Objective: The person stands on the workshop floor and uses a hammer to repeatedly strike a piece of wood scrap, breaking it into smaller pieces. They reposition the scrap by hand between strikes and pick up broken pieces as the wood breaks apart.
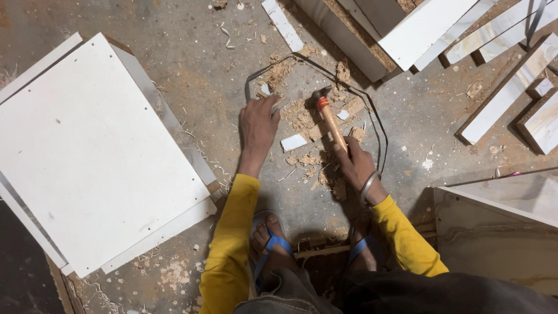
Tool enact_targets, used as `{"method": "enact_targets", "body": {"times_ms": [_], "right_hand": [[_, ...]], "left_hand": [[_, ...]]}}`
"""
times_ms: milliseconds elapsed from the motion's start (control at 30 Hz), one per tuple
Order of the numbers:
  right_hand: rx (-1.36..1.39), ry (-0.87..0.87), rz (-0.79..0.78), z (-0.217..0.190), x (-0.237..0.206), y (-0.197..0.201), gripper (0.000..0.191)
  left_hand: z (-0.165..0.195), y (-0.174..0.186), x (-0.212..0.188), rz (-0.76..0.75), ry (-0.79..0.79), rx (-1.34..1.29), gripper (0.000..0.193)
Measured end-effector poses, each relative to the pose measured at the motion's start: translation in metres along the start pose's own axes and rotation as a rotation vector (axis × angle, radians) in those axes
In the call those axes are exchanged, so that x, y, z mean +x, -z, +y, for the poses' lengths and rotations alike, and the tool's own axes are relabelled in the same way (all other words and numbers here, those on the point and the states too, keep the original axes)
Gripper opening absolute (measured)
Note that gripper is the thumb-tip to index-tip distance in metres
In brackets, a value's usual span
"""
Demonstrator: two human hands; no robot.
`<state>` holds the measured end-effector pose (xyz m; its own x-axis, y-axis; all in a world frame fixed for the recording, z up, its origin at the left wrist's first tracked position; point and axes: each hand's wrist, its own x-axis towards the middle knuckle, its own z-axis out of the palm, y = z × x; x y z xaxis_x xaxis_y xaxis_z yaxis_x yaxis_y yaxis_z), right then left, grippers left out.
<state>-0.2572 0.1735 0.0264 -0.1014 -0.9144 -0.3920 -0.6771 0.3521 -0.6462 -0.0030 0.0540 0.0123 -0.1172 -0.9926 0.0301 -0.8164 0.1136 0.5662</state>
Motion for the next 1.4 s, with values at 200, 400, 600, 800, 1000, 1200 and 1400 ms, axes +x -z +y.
{"method": "enact_targets", "body": {"times_ms": [200, 400, 600, 800, 1000, 1200, 1400], "right_hand": [[0.719, -0.240, -0.449, -0.014, -0.004, -0.008, 0.035], [0.235, -0.067, -0.184, -0.023, -0.003, -0.019, 0.032], [-0.144, 0.175, -0.014, -0.017, 0.019, -0.003, 0.037], [-0.269, 0.342, 0.080, 0.002, 0.030, 0.006, 0.033], [-0.490, 0.366, 0.027, 0.005, 0.035, 0.002, 0.037], [-0.531, 0.279, 0.000, 0.000, 0.041, 0.000, 0.043], [-0.308, 0.463, 0.146, -0.002, 0.043, 0.004, 0.040]], "left_hand": [[-0.002, -0.003, 0.001, 0.048, -0.107, 0.028, 0.019], [-0.017, 0.004, 0.012, 0.011, -0.236, -0.062, 0.016], [-0.032, 0.009, 0.021, -0.008, -0.376, -0.171, 0.014], [-0.033, 0.008, 0.020, 0.030, -0.415, -0.225, 0.015], [-0.032, 0.011, 0.022, -0.004, -0.384, -0.254, 0.013], [-0.032, 0.012, 0.022, -0.043, -0.341, -0.268, 0.012], [-0.037, 0.010, 0.025, -0.026, -0.398, -0.258, 0.010]]}}
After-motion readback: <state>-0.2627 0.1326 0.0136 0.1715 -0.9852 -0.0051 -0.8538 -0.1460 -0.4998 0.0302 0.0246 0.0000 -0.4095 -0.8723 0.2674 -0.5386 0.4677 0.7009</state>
